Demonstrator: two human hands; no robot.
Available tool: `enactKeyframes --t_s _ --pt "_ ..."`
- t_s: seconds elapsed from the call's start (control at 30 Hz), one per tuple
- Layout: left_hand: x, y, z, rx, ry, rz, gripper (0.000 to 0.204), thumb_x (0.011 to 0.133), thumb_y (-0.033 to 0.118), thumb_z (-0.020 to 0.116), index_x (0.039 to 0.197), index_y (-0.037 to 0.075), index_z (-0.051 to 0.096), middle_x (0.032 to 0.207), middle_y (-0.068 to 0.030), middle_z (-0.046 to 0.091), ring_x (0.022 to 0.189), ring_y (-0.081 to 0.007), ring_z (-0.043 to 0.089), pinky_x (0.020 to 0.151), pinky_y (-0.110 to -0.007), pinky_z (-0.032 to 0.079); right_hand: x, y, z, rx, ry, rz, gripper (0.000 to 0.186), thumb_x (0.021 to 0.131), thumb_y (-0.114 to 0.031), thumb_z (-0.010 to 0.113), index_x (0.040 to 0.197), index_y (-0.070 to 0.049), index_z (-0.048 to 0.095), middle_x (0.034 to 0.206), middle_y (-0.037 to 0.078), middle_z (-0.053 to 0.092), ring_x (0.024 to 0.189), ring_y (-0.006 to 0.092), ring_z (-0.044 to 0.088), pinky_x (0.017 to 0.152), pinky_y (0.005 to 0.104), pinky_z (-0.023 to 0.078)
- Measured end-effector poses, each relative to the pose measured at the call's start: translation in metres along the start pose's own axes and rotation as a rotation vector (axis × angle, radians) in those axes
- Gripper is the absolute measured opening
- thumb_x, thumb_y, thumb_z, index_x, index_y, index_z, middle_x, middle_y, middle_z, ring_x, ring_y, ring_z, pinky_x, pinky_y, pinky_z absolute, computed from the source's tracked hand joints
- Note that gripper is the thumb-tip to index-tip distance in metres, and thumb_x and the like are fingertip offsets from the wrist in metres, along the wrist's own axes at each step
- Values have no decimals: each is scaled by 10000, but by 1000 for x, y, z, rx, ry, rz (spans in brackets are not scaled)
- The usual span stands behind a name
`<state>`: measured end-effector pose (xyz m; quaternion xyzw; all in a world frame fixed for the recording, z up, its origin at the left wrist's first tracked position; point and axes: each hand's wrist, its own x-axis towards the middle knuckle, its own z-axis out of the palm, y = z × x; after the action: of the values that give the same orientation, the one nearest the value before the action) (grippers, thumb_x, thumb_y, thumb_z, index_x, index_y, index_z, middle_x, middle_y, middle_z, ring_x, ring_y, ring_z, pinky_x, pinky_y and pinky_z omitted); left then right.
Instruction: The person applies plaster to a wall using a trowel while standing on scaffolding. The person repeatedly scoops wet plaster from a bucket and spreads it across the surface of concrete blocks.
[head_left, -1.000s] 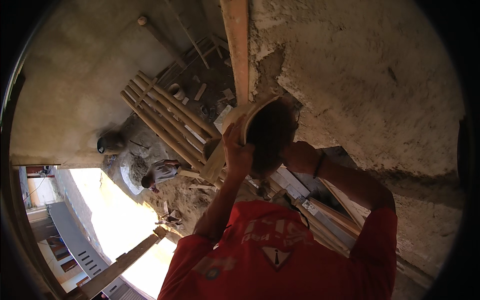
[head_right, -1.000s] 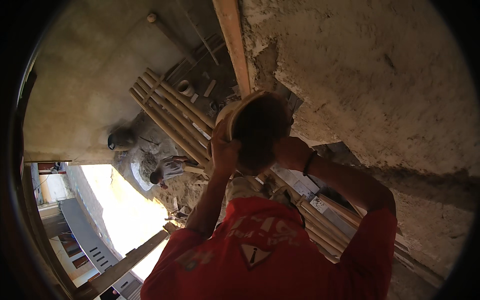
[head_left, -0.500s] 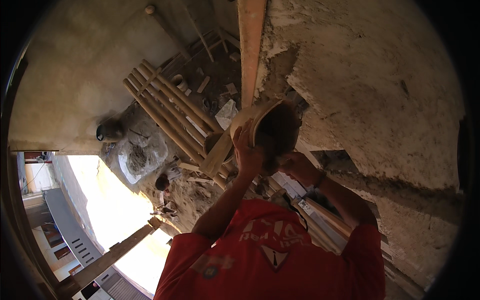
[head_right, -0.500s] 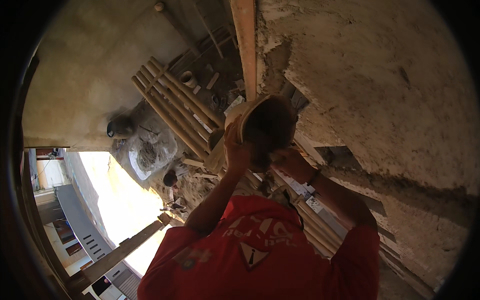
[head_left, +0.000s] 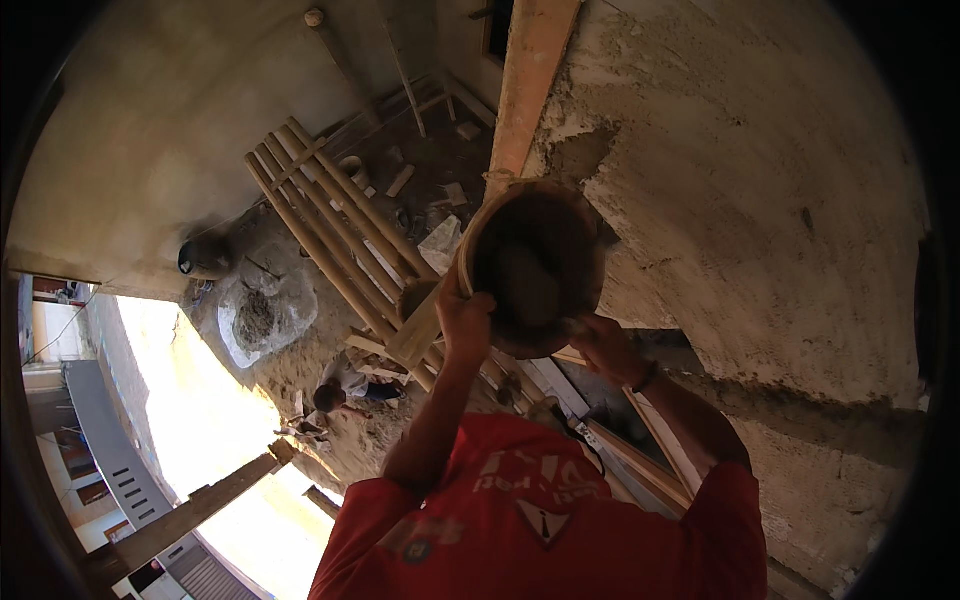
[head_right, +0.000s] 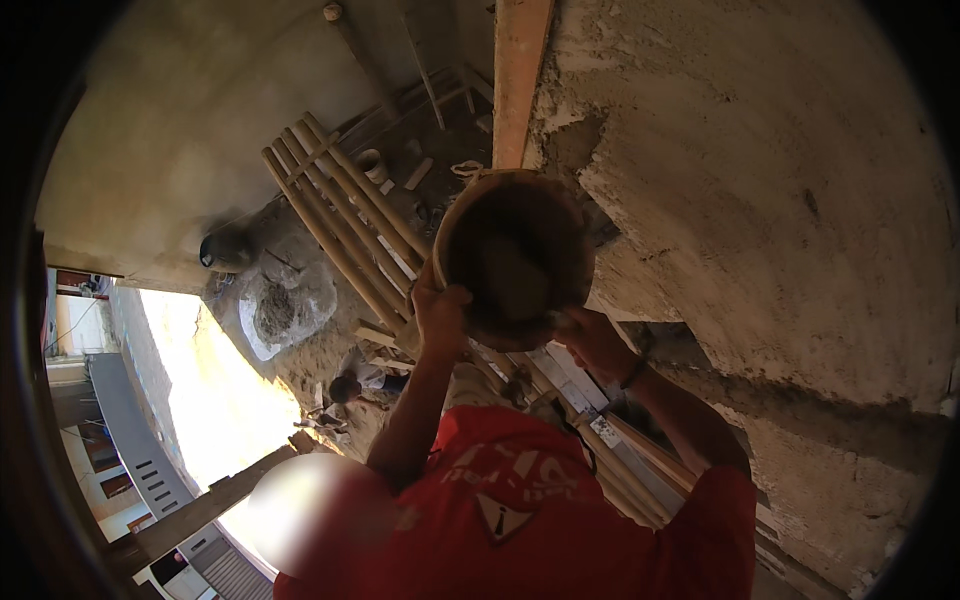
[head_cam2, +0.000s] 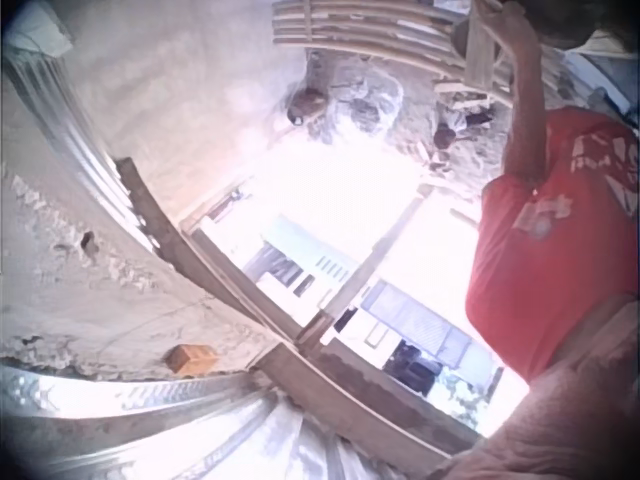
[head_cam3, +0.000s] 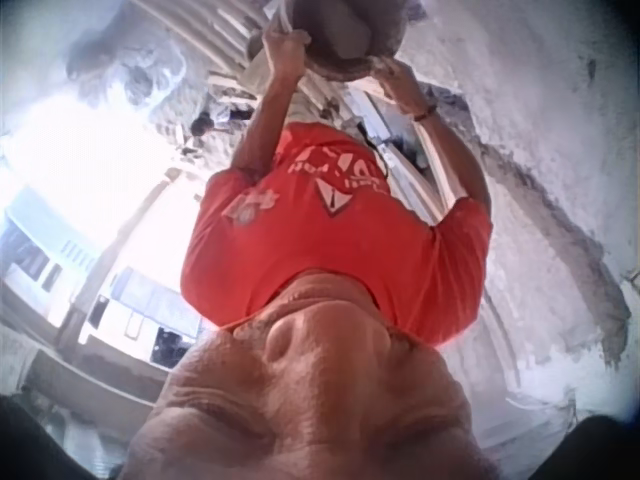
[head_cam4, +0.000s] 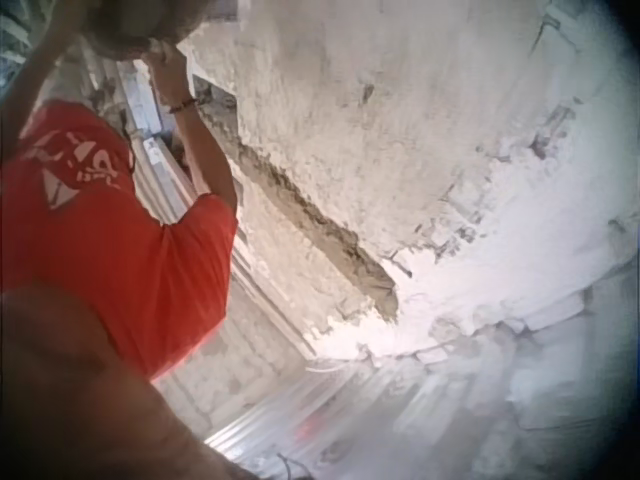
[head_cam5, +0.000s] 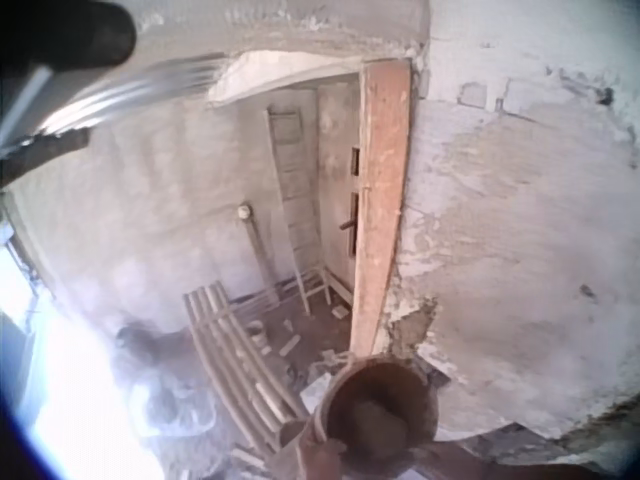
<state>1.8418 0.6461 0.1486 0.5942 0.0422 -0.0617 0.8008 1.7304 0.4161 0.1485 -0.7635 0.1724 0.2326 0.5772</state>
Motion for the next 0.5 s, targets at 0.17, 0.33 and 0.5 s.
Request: enactKeyframes --t_s 0.17,0.33,0.5 --pt "6 7 -5 32 1 53 665 651 -35 528 1315 -39 569 1127 -101 675 974 -176 650 864 -278 516 6 -22 -3 -83 -24 -58 288 945 -254 652 1060 7 614 642 16 547 473 59 491 419 255 410" --pt "15 9 -20 -163 77 -102 666 667 -71 509 1333 -56 528 1138 -121 670 988 -205 664 872 -294 533 0 -59 -12 -131 -41 -2 356 891 -232 696 1112 18 569 800 62 604 551 79 544 469 271 454" --pt "28 -12 -57 -249 115 -32 681 657 -74 493 1336 -63 548 1141 -87 655 991 -171 632 877 -277 501 -19 -126 -23 -338 -119 38 441 854 -208 723 1185 -12 507 855 92 613 609 115 577 537 303 484"
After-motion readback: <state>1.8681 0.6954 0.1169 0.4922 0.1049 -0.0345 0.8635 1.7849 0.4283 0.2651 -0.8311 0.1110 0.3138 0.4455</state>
